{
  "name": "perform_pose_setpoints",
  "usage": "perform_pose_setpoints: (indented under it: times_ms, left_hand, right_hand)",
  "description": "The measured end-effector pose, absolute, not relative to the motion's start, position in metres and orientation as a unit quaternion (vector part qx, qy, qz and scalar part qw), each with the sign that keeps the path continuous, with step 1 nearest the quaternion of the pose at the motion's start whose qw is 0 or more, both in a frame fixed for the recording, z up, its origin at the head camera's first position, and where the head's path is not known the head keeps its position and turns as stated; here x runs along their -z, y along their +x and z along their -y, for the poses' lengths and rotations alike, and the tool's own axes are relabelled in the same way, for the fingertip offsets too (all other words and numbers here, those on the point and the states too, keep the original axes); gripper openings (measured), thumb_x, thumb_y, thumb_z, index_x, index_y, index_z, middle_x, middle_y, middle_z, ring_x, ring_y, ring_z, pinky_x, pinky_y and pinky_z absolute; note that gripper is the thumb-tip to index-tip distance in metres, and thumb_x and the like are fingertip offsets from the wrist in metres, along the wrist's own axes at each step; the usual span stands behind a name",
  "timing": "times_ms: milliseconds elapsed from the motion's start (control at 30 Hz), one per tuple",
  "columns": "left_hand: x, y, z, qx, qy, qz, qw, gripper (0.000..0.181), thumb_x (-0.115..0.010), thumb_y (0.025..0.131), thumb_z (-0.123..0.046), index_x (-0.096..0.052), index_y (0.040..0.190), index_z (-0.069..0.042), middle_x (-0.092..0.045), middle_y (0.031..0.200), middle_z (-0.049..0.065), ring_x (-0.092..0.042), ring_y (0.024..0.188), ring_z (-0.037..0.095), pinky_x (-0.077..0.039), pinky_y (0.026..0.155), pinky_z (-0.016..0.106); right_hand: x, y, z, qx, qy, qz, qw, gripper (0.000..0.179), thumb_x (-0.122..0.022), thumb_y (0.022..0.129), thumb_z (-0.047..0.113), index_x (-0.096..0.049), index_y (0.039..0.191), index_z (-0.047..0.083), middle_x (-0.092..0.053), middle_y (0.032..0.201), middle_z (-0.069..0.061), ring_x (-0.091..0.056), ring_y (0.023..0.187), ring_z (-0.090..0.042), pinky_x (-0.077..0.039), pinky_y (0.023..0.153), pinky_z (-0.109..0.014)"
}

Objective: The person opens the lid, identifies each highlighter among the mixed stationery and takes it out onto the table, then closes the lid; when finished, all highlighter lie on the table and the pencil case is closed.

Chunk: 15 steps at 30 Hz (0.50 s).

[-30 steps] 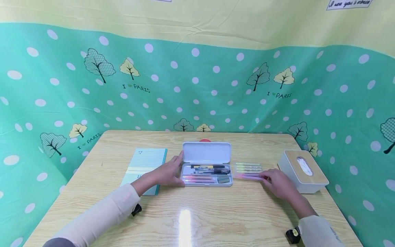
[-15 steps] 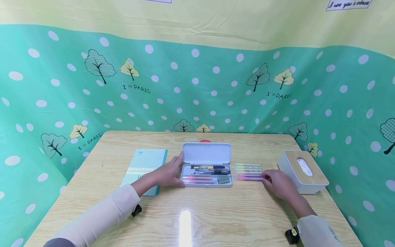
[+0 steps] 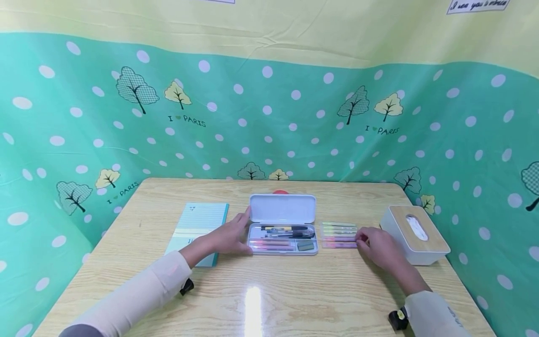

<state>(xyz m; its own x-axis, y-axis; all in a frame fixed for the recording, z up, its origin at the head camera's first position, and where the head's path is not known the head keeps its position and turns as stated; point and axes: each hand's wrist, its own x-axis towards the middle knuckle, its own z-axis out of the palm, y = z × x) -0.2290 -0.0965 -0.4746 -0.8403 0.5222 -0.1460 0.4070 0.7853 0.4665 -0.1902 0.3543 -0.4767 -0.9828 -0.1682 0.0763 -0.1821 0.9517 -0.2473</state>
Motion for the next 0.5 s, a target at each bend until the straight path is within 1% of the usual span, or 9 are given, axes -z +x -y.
perform_pose_setpoints:
  times_ms: [67, 133, 267, 367, 500]
  left_hand:
    - [0.475, -0.229, 0.097, -0.213, 0.250, -0.935, 0.134, 0.136, -0.084, 0.078, -0.052, 0.013, 0.163, -0.011, -0.026, 0.166, 0.020, -0.046, 0.143, 0.036, -0.040, 0.121, 0.043]
    - [0.475, -0.229, 0.097, -0.214, 0.252, -0.934, 0.133, 0.136, -0.085, 0.078, -0.052, 0.013, 0.163, -0.010, -0.026, 0.165, 0.021, -0.046, 0.142, 0.036, -0.040, 0.121, 0.043]
    - [0.475, -0.229, 0.097, -0.215, 0.253, -0.934, 0.132, 0.136, -0.085, 0.078, -0.052, 0.012, 0.163, -0.009, -0.027, 0.165, 0.021, -0.047, 0.142, 0.036, -0.040, 0.121, 0.043]
    - [0.476, -0.230, 0.098, -0.213, 0.254, -0.934, 0.131, 0.136, -0.084, 0.078, -0.053, 0.013, 0.163, -0.010, -0.027, 0.165, 0.020, -0.047, 0.142, 0.036, -0.040, 0.121, 0.043]
    - [0.477, -0.231, 0.098, -0.210, 0.255, -0.935, 0.131, 0.136, -0.084, 0.079, -0.054, 0.014, 0.163, -0.011, -0.027, 0.165, 0.020, -0.047, 0.142, 0.035, -0.040, 0.121, 0.042]
  right_hand:
    - [0.474, -0.191, -0.351, -0.129, 0.090, 0.987, 0.028, 0.007, -0.074, 0.092, 0.017, -0.073, 0.097, 0.013, -0.069, 0.084, 0.001, -0.060, 0.076, -0.014, -0.055, 0.065, -0.032]
    - [0.470, -0.192, -0.346, -0.132, 0.097, 0.986, 0.026, 0.009, -0.072, 0.093, 0.017, -0.073, 0.100, 0.011, -0.070, 0.085, 0.000, -0.061, 0.077, -0.015, -0.056, 0.066, -0.034]
    - [0.463, -0.195, -0.331, -0.135, 0.119, 0.983, 0.026, 0.012, -0.072, 0.094, 0.017, -0.074, 0.103, 0.009, -0.072, 0.089, -0.001, -0.064, 0.081, -0.016, -0.060, 0.073, -0.041]
    - [0.459, -0.197, -0.318, -0.130, 0.138, 0.981, 0.034, 0.012, -0.073, 0.093, 0.016, -0.075, 0.104, 0.009, -0.072, 0.090, -0.001, -0.065, 0.082, -0.016, -0.060, 0.075, -0.041]
    - [0.455, -0.198, -0.297, -0.120, 0.168, 0.978, 0.045, 0.012, -0.075, 0.091, 0.014, -0.075, 0.103, 0.011, -0.072, 0.090, 0.000, -0.064, 0.081, -0.014, -0.060, 0.074, -0.039]
